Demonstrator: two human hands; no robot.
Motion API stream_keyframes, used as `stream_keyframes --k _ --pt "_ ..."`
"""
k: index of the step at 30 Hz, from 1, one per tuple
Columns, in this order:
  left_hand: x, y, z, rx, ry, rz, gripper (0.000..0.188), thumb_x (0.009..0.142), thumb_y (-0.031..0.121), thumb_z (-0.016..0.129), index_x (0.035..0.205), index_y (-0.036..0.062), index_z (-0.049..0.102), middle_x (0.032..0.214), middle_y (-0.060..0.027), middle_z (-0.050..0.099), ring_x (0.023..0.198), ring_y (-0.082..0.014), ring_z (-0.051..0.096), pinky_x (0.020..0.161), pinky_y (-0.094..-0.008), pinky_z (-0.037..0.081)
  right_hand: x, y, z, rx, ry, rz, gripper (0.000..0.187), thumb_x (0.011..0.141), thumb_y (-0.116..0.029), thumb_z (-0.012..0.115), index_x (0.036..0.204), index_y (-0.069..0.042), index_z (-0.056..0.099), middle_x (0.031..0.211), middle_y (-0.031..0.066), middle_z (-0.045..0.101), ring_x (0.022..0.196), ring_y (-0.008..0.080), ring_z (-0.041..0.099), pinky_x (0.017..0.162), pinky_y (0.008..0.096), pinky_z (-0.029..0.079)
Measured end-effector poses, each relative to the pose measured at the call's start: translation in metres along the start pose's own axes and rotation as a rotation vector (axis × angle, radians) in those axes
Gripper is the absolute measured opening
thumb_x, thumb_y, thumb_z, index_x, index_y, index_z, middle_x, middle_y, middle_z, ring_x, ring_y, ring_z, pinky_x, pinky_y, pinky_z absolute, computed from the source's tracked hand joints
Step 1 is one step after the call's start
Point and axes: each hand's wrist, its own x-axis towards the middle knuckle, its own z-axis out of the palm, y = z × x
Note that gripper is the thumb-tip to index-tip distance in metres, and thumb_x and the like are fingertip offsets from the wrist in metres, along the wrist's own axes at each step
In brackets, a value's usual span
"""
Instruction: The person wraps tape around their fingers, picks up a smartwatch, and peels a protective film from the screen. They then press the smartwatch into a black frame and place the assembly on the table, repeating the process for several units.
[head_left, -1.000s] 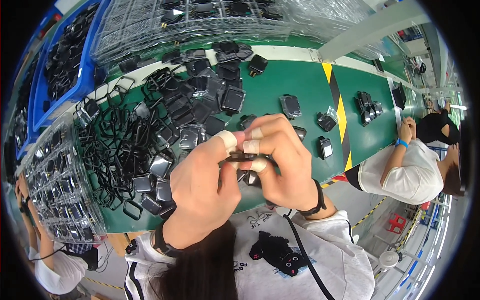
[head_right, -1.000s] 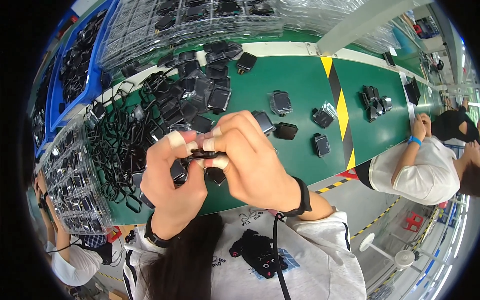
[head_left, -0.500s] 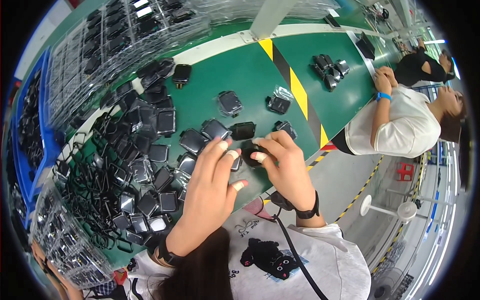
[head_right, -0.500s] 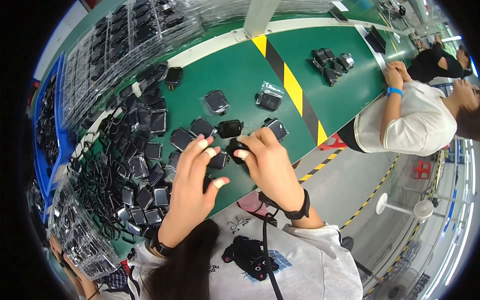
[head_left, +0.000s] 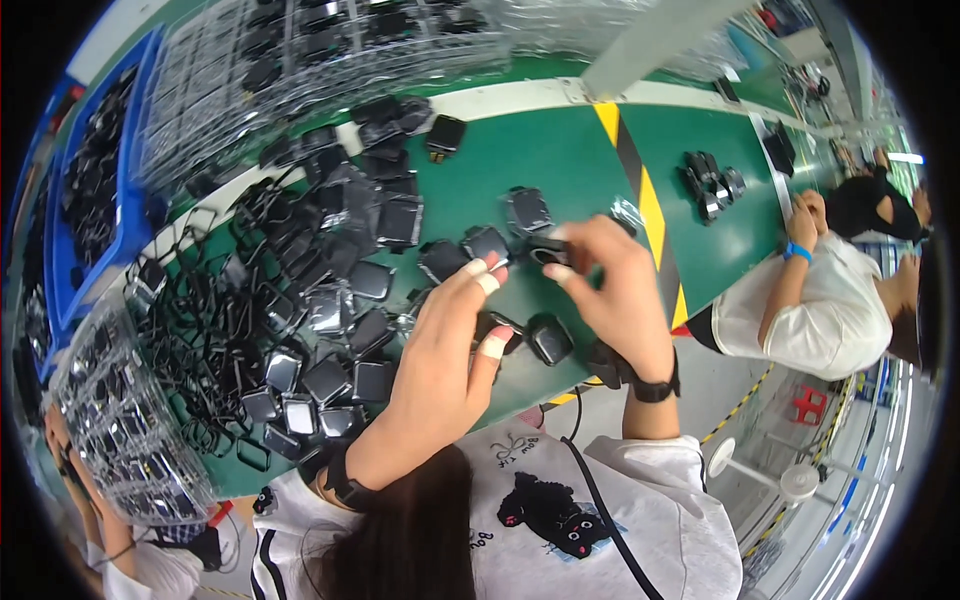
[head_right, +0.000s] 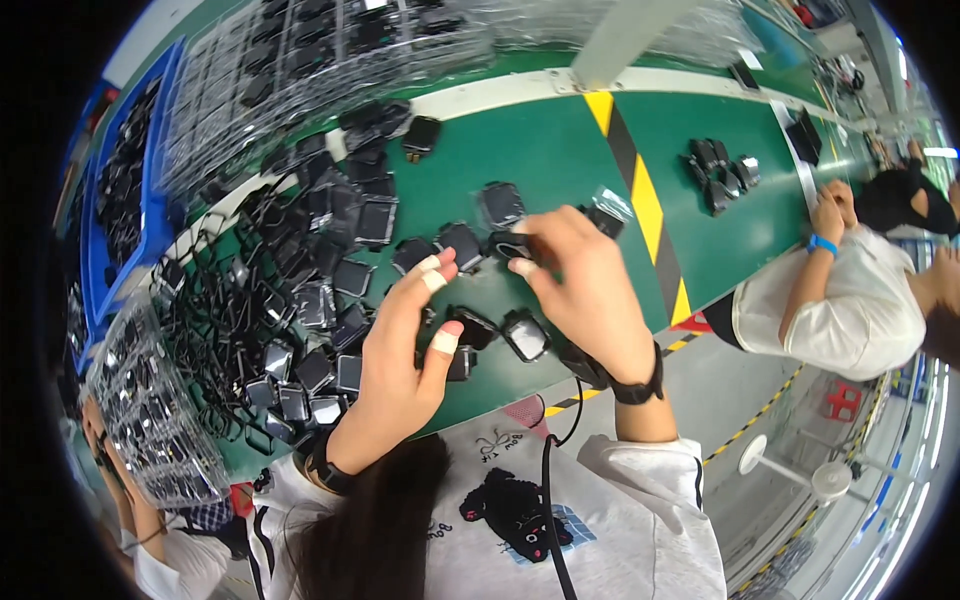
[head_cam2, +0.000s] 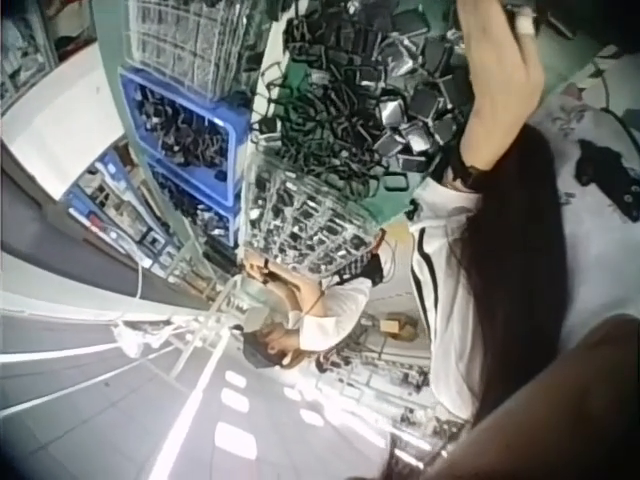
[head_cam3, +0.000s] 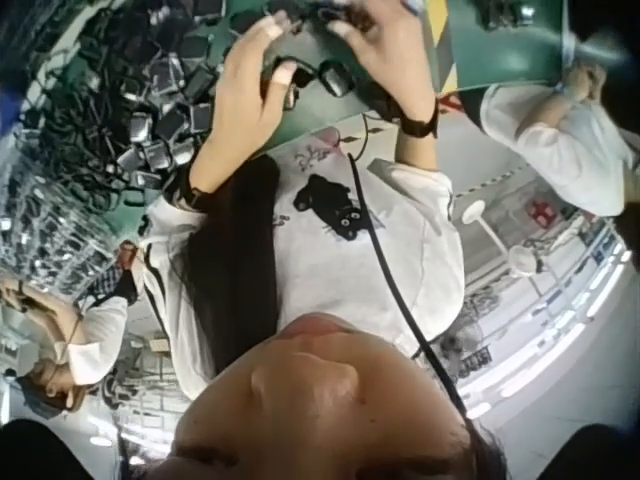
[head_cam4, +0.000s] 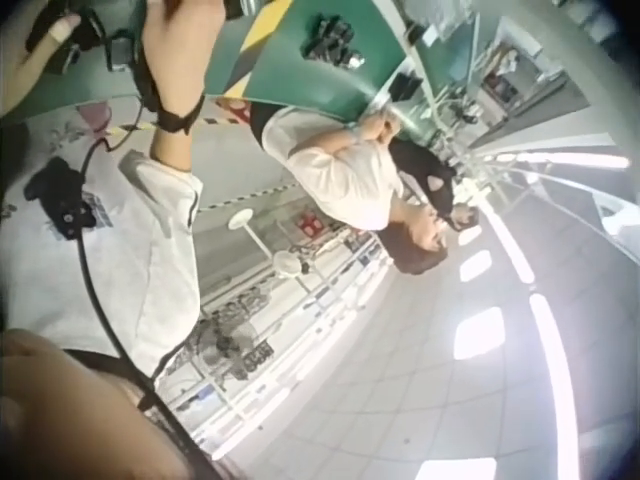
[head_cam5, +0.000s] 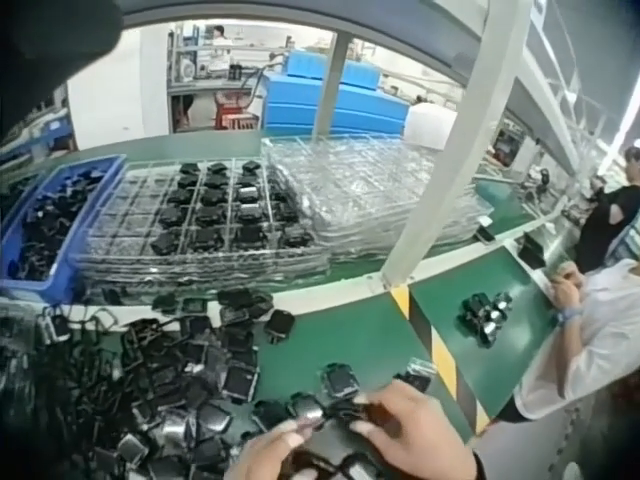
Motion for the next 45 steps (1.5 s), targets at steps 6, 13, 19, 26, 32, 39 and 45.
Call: stream_keyframes --k 6,13,19,26,32,39,45 --pt "-0.006 0.0 -0.006 -0.968 0.223 -0.104 0.057 0.092 0.006 0.051 0.14 -0.0021 0.022 0.146 -0.0162 0.026 0.132 -0.0284 0.034 0.106 -0.0396 0.033 0.008 -0.071 0.034 -0.003 0.008 -0.206 0.045 0.072 0.001 0.067 0.115 0.001 0.055 0.1 0.015 0.055 0.084 0.027 0.059 0.071 0.0339 0.049" --pt "-0.026 -0.015 -0.081 -1.091 0.616 -0.254 0.04 0.098 0.017 0.042 0.13 -0.0064 0.039 0.133 -0.0186 0.044 0.122 -0.0365 0.047 0.101 -0.0418 0.043 0.072 -0.091 0.061 0.149 -0.238 -0.46 0.02 0.076 -0.002 0.066 0.096 -0.002 0.064 0.096 0.0133 0.059 0.089 0.0314 0.058 0.077 0.0378 0.048" --pt "-0.045 -0.019 -0.121 -0.961 0.813 -0.172 0.042 0.096 0.017 0.046 0.129 -0.0077 0.043 0.13 -0.019 0.048 0.117 -0.0342 0.051 0.102 -0.0381 0.041 0.11 -0.088 0.114 -0.048 -0.322 -0.663 0.017 0.074 -0.002 0.067 0.091 -0.003 0.063 0.099 0.0131 0.052 0.093 0.0299 0.054 0.083 0.0372 0.045" --pt "-0.043 -0.021 -0.125 -0.975 0.783 -0.336 0.038 0.093 0.002 0.045 0.13 -0.0065 0.042 0.126 -0.0188 0.051 0.114 -0.0294 0.054 0.1 -0.0402 0.045 0.1 -0.121 0.081 0.32 -0.389 -0.488 0.014 0.079 0.003 0.058 0.091 0.0 0.054 0.104 0.0161 0.057 0.088 0.0237 0.062 0.077 0.0325 0.05" --pt "-0.039 -0.016 -0.124 -1.01 0.45 -0.342 0.041 0.091 0.008 0.053 0.129 -0.006 0.044 0.122 -0.0154 0.055 0.107 -0.0204 0.057 0.09 -0.0331 0.049 0.091 -0.132 0.08 0.389 -0.362 -0.349 0.006 0.086 0.003 0.053 0.092 0.004 0.055 0.1 0.011 0.05 0.077 0.012 0.06 0.059 0.0223 0.053" --pt "-0.033 -0.01 -0.105 -1.045 0.528 -0.348 0.045 0.082 -0.011 0.058 0.125 -0.0077 0.046 0.119 -0.0147 0.056 0.105 -0.0171 0.058 0.087 -0.0274 0.049 0.085 -0.116 0.096 0.264 -0.201 -0.474 0.012 0.084 0.003 0.058 0.095 0.002 0.053 0.107 0.0137 0.048 0.076 0.0139 0.06 0.06 0.0241 0.053" --pt "-0.031 -0.016 -0.103 -1.058 0.445 -0.339 0.043 0.084 -0.01 0.055 0.126 -0.0074 0.044 0.121 -0.0158 0.055 0.107 -0.0205 0.057 0.094 -0.0333 0.05 0.076 -0.104 0.1 0.294 -0.203 -0.465 0.016 0.088 0.003 0.052 0.102 0.0 0.046 0.107 0.0141 0.048 0.087 0.0163 0.058 0.067 0.0251 0.051"
